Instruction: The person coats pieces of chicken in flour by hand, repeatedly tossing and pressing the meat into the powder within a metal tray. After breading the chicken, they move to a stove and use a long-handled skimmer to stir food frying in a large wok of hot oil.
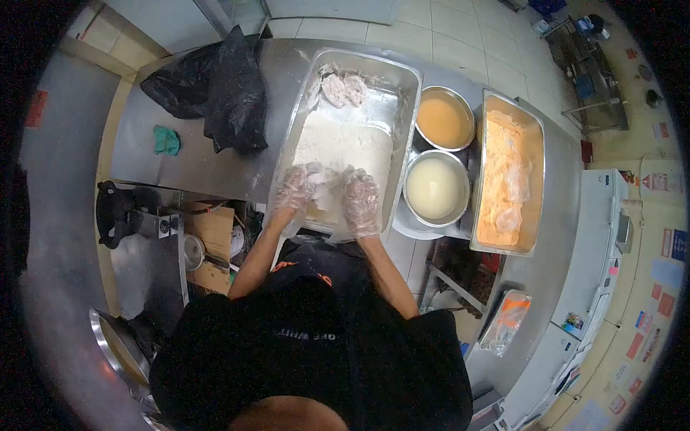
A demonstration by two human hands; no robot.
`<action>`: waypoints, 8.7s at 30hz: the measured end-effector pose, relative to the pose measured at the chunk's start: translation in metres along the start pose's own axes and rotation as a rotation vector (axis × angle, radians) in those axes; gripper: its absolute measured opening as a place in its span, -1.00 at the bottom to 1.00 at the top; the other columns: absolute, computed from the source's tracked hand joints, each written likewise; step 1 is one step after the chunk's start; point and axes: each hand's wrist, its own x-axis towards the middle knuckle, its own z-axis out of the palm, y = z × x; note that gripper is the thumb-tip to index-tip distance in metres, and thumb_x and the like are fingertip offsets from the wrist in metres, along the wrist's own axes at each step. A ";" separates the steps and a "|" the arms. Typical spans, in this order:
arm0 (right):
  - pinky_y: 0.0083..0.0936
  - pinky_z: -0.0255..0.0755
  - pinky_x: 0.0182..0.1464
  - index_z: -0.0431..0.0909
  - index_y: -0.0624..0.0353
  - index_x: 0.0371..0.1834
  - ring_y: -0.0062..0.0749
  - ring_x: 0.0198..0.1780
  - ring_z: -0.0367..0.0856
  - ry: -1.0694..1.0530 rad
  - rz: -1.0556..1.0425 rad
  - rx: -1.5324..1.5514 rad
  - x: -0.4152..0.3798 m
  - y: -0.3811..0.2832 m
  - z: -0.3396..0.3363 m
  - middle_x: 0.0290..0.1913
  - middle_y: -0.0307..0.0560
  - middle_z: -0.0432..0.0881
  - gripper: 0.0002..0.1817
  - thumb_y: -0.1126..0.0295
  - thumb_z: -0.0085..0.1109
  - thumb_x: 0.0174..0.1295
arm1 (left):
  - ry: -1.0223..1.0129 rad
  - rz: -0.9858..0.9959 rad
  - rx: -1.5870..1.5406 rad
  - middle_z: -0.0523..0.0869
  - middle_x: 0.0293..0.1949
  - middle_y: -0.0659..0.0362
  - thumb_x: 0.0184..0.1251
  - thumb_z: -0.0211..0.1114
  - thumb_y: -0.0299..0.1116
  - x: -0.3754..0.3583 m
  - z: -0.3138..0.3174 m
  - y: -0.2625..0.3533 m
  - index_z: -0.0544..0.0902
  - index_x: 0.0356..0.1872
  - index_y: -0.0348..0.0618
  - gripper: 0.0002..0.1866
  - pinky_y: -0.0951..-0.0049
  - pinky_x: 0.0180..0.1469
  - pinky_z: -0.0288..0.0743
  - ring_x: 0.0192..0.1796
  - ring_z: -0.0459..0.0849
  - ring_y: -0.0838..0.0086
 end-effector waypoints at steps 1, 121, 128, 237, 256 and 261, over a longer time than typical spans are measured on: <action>-0.34 0.38 -0.31 0.44 0.26 -0.38 -0.15 -0.37 0.48 0.002 -0.069 -0.045 0.000 -0.004 0.006 -0.45 0.02 0.48 -0.84 0.51 -0.01 -0.08 | 0.037 0.011 0.114 0.46 -0.03 -0.04 0.08 0.05 -0.35 -0.002 0.004 0.006 0.43 -0.02 -0.19 -0.62 0.28 0.16 0.18 0.05 0.38 0.14; -0.34 0.37 -0.26 0.49 0.23 -0.46 -0.25 -0.38 0.49 0.132 -0.095 0.358 -0.021 0.003 -0.003 -0.48 0.01 0.50 -0.88 0.43 0.06 -0.05 | -0.029 0.064 0.378 0.32 0.12 -0.06 0.21 0.02 -0.17 -0.019 0.050 -0.043 0.29 0.13 -0.20 -0.51 0.30 0.23 0.13 0.18 0.28 0.17; -0.38 0.38 -0.29 0.51 0.23 -0.41 -0.32 -0.41 0.47 -0.102 0.035 0.635 -0.025 0.011 0.013 -0.50 -0.04 0.49 -0.84 0.38 0.07 -0.03 | -0.031 -0.051 0.278 0.43 0.06 0.08 0.15 0.09 -0.22 -0.010 0.026 -0.004 0.41 0.05 -0.11 -0.58 0.36 0.22 0.15 0.15 0.31 0.26; -0.23 0.30 -0.16 0.41 0.12 -0.18 -0.04 -0.24 0.44 0.284 -0.108 0.212 -0.003 0.035 0.065 -0.35 0.03 0.48 -0.70 0.41 0.10 -0.05 | 0.169 0.275 0.452 0.45 0.05 0.06 0.11 0.13 -0.25 0.035 0.059 -0.061 0.39 0.06 -0.19 -0.53 0.34 0.21 0.15 0.10 0.37 0.24; -0.28 0.34 -0.18 0.47 0.20 -0.29 -0.10 -0.25 0.48 0.063 -0.140 0.532 0.018 0.006 0.012 -0.31 0.05 0.51 -0.71 0.59 0.01 -0.18 | 0.121 0.352 0.610 0.50 -0.05 0.04 0.16 0.02 -0.16 0.038 0.040 -0.094 0.45 -0.03 -0.15 -0.60 0.30 0.10 0.26 0.07 0.39 0.21; -0.31 0.33 -0.25 0.48 0.17 -0.40 -0.13 -0.32 0.46 0.146 -0.084 0.309 0.014 0.015 0.019 -0.41 0.05 0.49 -0.80 0.59 0.00 -0.17 | -0.161 -0.162 0.105 0.53 -0.16 0.00 0.18 0.05 -0.19 0.033 -0.007 -0.010 0.46 -0.10 -0.20 -0.65 0.28 -0.01 0.35 -0.11 0.49 0.24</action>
